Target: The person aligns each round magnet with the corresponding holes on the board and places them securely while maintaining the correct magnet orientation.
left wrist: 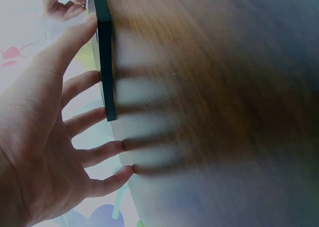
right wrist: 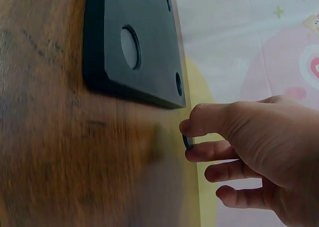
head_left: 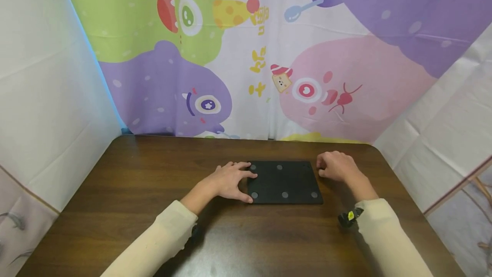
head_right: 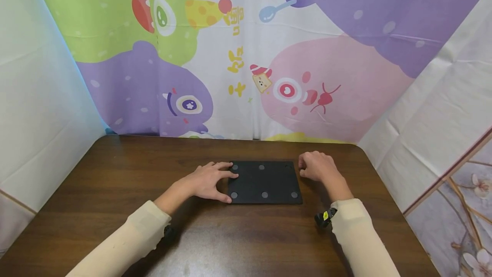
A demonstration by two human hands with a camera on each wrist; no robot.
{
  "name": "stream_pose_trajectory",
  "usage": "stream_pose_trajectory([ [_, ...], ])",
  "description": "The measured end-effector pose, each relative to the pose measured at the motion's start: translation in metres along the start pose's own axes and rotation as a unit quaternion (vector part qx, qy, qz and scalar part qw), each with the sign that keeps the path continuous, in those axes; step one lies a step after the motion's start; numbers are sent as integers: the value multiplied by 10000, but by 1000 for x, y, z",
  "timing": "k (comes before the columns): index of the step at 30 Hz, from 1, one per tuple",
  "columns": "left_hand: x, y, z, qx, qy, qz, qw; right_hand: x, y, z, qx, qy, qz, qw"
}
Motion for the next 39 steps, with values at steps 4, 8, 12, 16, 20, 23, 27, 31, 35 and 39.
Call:
stream_pose_trajectory([
  [4,0,0,0,0,-8,-24,10000,0,-6,-3,-47,1,-24,10000],
  [8,0,0,0,5,-9,-45,10000,0,-10,-6,-89,28,-12,10000],
  [12,0,0,0,5,-2,-54,10000,-2,-14,-8,-115,63,19,9999],
  [16,0,-1,0,1,7,-51,10000,-3,-19,-12,-123,90,10,9999],
  [20,0,-1,0,-5,-7,-55,10000,-4,-23,-14,-137,128,10,9998],
  [23,0,-1,0,-7,-18,-76,10000,-5,-26,-15,-149,151,-3,9998],
  [27,0,-1,0,1,-5,-65,10000,-5,-27,-17,-140,165,-27,9998],
  [31,1,0,0,8,7,-42,10000,-3,-27,-20,-146,206,-7,9997],
  [35,1,-1,-1,1,26,-67,10000,-2,-28,-21,-157,291,34,9994],
  [39,2,-1,-1,-1,23,-75,10000,-2,-31,-21,-198,295,46,9994],
])
Point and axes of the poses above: each hand's wrist, its own z-axis away from the middle knuckle, its own x-axis out of the palm, y = z × x, the point moved 5 cm from there along -z, towards the middle knuckle, and after that the axes turned 7 degrees about -y, right-handed, at the moved point
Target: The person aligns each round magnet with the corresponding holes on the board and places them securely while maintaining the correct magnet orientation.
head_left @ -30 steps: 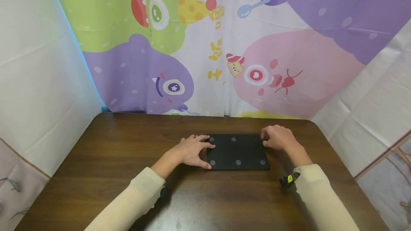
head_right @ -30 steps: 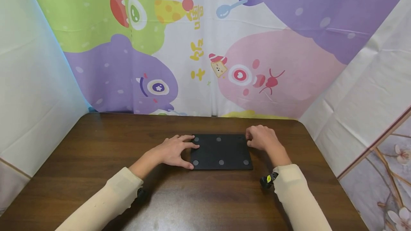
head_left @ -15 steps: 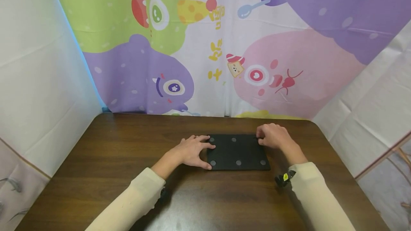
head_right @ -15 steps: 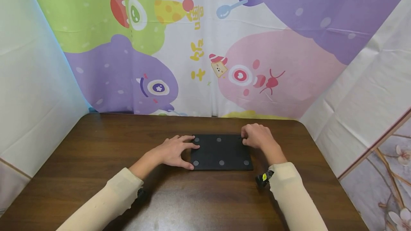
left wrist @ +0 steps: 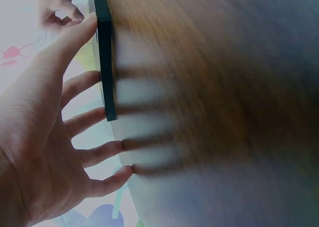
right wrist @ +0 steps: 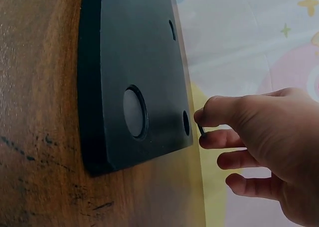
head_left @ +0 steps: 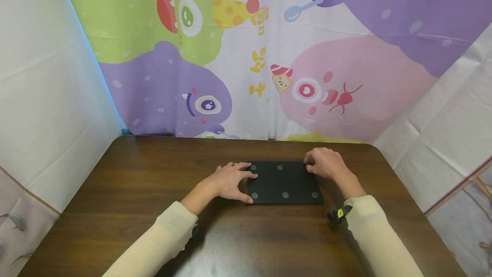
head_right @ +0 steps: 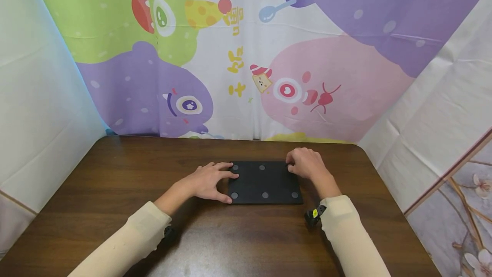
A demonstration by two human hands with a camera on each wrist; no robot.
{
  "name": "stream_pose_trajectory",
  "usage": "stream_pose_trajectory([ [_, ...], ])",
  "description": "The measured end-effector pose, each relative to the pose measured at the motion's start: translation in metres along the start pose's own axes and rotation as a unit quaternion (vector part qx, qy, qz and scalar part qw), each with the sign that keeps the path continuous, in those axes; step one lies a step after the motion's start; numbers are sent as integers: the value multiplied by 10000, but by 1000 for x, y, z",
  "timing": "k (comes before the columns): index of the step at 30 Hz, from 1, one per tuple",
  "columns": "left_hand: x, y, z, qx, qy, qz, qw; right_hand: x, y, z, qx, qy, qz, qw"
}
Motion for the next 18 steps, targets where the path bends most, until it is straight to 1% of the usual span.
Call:
stream_pose_trajectory([
  [8,0,1,1,3,0,32,10000,4,-4,2,-23,-64,-26,10000],
  [18,0,0,1,-12,8,57,10000,5,-5,0,-18,230,93,9997],
])
Point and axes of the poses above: each hand's wrist, its own z-axis away from the middle knuckle, its own x-axis out of the palm, y = z × x, the point moved 5 cm from there along -z, towards the middle knuckle, and after that the axes turned 7 degrees about -y, right-handed, at the moved point
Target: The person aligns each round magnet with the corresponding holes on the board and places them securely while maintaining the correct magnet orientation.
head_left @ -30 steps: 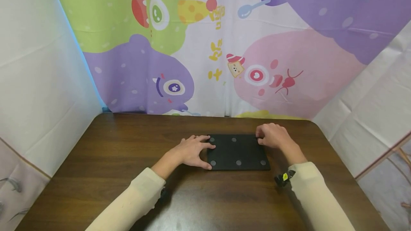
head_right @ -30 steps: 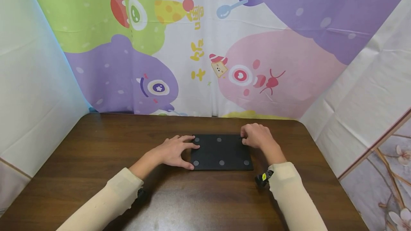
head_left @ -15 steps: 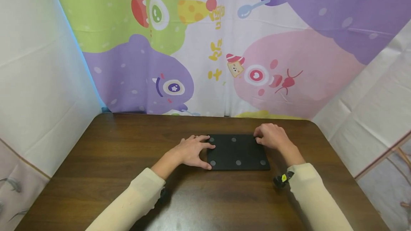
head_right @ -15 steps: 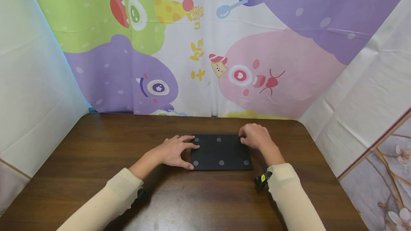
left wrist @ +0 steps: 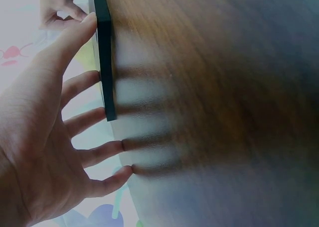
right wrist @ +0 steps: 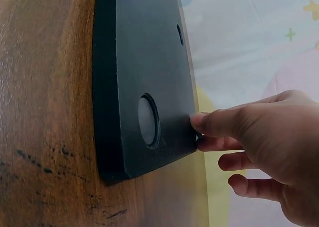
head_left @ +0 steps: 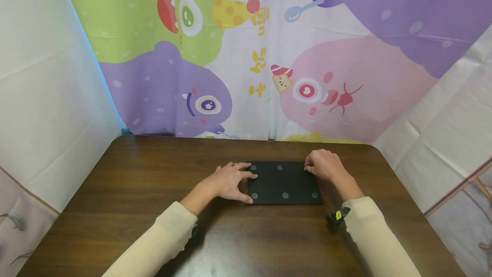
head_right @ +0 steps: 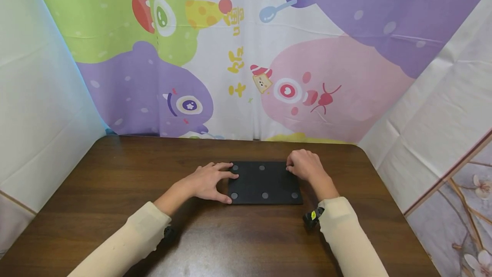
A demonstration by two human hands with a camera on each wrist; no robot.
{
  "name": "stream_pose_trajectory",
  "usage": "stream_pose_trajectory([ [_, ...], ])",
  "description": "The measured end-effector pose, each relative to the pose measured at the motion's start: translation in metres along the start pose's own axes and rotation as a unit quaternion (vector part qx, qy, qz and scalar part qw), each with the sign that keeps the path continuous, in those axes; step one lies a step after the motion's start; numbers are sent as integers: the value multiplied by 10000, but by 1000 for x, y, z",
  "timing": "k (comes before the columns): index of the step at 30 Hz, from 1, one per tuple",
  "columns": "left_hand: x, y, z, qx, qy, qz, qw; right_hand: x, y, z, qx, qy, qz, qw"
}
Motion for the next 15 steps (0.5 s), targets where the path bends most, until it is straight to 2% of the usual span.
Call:
stream_pose_trajectory([
  [15,1,-1,-1,-1,-4,-66,10000,2,0,-1,-102,226,9,9997],
])
Point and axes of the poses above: each hand's wrist, its own z-axis away from the middle knuckle, its own x-axis out of the palm, y = z × x, the point moved 5 cm from there along -z, towards the middle knuckle, and after that the axes turned 7 degrees about -y, right-handed, at the moved point
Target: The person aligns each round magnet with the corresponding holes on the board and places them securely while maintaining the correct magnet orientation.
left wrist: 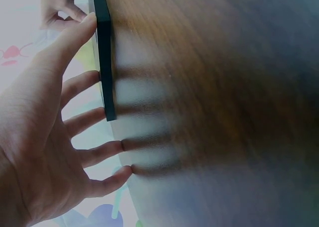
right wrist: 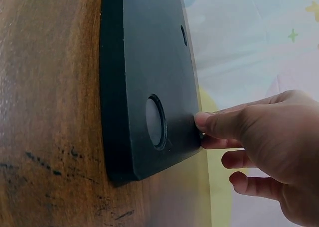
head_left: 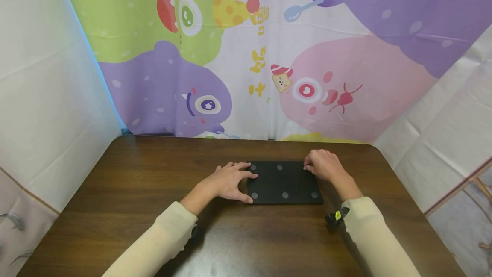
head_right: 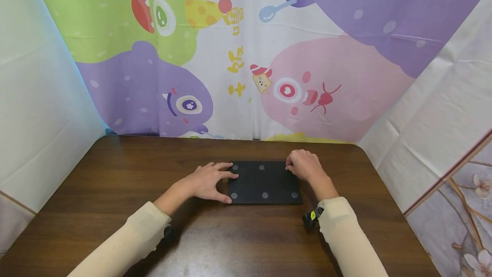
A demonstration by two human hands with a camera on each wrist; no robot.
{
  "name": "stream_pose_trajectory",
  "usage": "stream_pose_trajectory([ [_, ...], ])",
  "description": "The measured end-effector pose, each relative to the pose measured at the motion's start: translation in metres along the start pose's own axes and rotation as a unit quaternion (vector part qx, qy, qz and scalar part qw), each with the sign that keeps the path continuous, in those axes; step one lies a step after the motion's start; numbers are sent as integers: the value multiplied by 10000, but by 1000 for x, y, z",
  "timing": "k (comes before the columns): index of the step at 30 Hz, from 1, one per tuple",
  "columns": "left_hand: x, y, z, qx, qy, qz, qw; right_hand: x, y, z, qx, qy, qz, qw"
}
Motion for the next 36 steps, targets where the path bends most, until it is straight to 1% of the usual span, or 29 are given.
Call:
stream_pose_trajectory([
  [5,1,-1,-2,91,-4,87,9999,1,1,1,61,-13,-103,9999],
  [9,3,-7,-5,226,71,193,9995,2,2,1,95,-36,-195,9998],
  [12,5,-10,-6,255,86,205,9994,3,2,1,98,-42,-226,9997],
  [15,2,-6,-4,183,11,217,9996,3,3,1,83,-29,-221,9997],
  [22,1,0,-1,40,-71,62,9999,3,4,3,41,-71,-233,9997],
  [28,-1,2,-1,26,-123,3,9999,2,5,6,35,-97,-335,9994],
  [36,-4,-1,2,38,-55,-55,10000,-2,4,9,102,11,-460,9989],
])
Point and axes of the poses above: each hand's wrist, its own z-axis away from the middle knuckle, its own x-axis out of the palm, y = z × x, the point moved 5 cm from there along -z, towards the middle knuckle, and after that the axes turned 7 degrees about -y, right-handed, at the moved point
